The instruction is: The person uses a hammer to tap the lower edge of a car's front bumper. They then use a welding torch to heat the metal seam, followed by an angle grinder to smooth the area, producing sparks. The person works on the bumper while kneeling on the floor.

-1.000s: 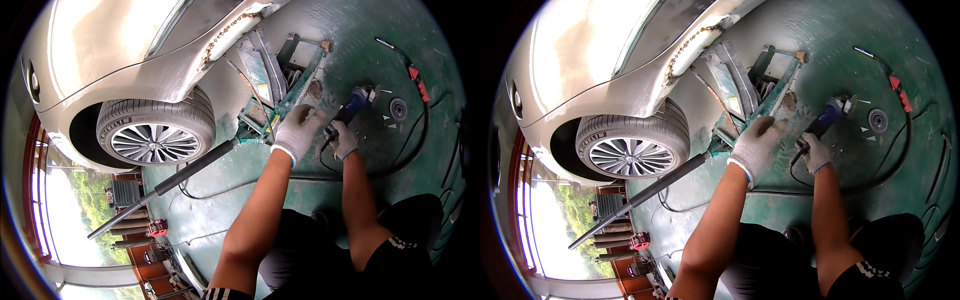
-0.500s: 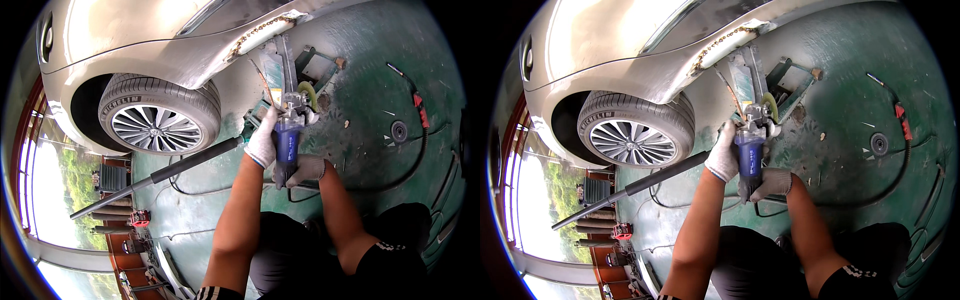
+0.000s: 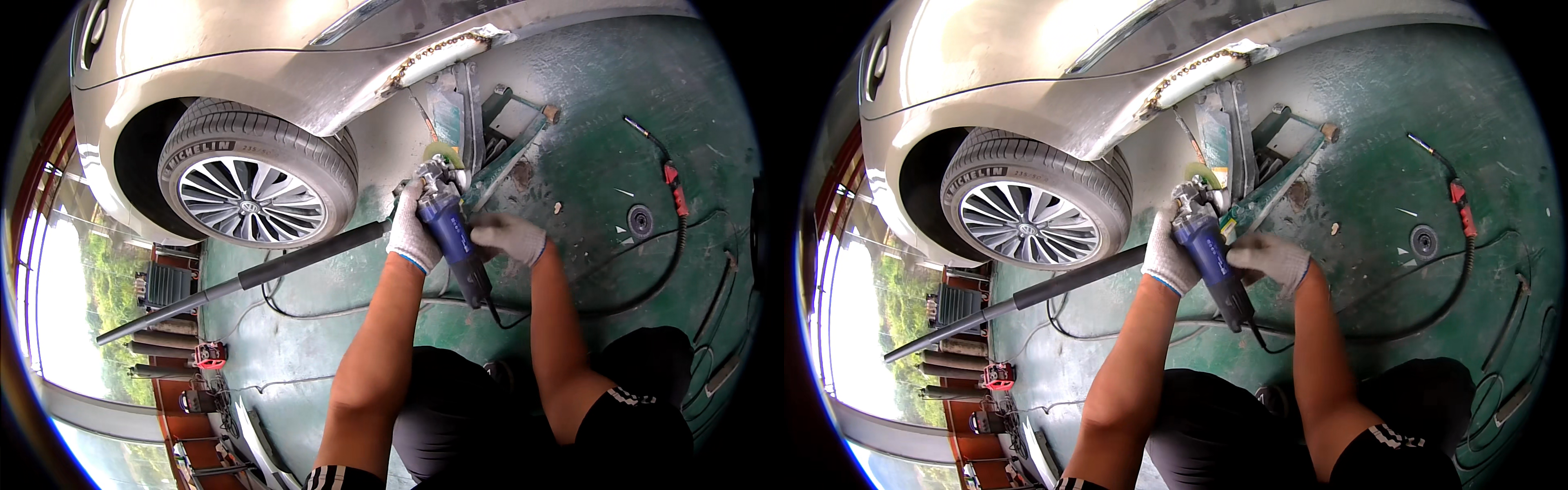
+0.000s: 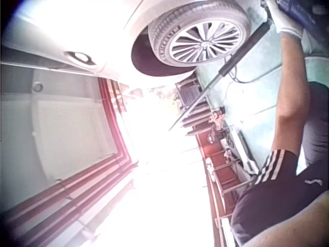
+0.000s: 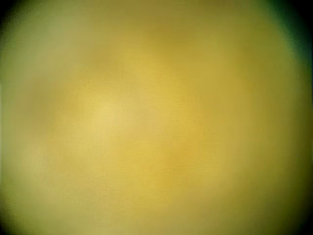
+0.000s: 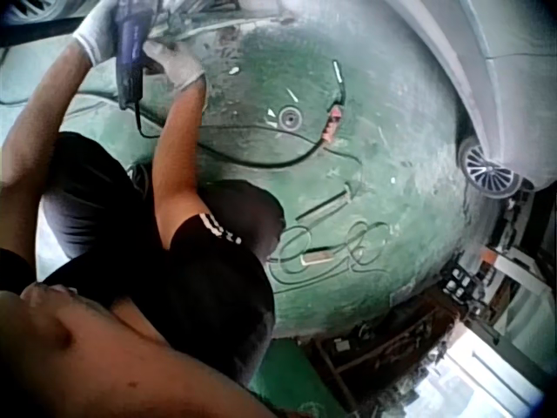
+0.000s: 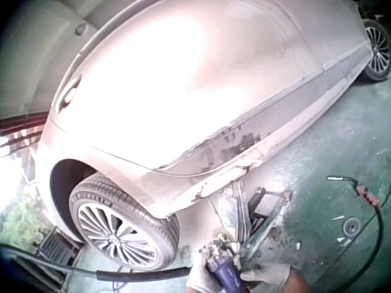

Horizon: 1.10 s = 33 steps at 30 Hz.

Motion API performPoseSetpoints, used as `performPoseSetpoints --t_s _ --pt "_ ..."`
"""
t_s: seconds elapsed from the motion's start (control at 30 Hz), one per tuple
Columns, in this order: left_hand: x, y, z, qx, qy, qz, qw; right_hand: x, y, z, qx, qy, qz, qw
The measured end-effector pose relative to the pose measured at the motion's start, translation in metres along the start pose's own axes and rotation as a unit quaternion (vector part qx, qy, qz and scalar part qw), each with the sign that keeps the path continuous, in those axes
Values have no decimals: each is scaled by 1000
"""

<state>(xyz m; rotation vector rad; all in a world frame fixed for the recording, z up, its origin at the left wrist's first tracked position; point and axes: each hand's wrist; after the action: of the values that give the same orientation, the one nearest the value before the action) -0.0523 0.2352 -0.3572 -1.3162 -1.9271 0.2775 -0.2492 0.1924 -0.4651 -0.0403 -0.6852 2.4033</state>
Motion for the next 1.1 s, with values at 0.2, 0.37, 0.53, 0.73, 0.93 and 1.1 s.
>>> performPoseSetpoints --t_s 0.2,0.37,0.53,0.73,0.93,1.1 --pt "20 -11 3 -113 30 57 992 -3 2 23 -131 150 -212 957" --pt "57 9 -1 -152 85 138 975 17 -20 57 -12 140 -159 977" --pt "103 65 26 -72 48 82 993 8 -39 55 156 71 -11 985" --pt "138 121 70 -52 31 54 997 -5 -75 33 156 -3 76 985" --pt "156 149 91 0 14 -2 1000 -3 -79 18 271 53 78 958" --pt "150 112 85 17 19 51 998 19 -69 26 181 -10 75 981"
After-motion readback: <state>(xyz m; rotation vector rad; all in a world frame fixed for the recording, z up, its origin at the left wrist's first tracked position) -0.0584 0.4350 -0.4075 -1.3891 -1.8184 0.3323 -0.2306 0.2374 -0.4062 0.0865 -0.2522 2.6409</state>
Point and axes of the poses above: each hand's wrist, its own x-axis away from the middle knuckle, its own y-axis out of the back of the hand, z = x × y, and after that the axes turned 1 degree about -x, right-handed
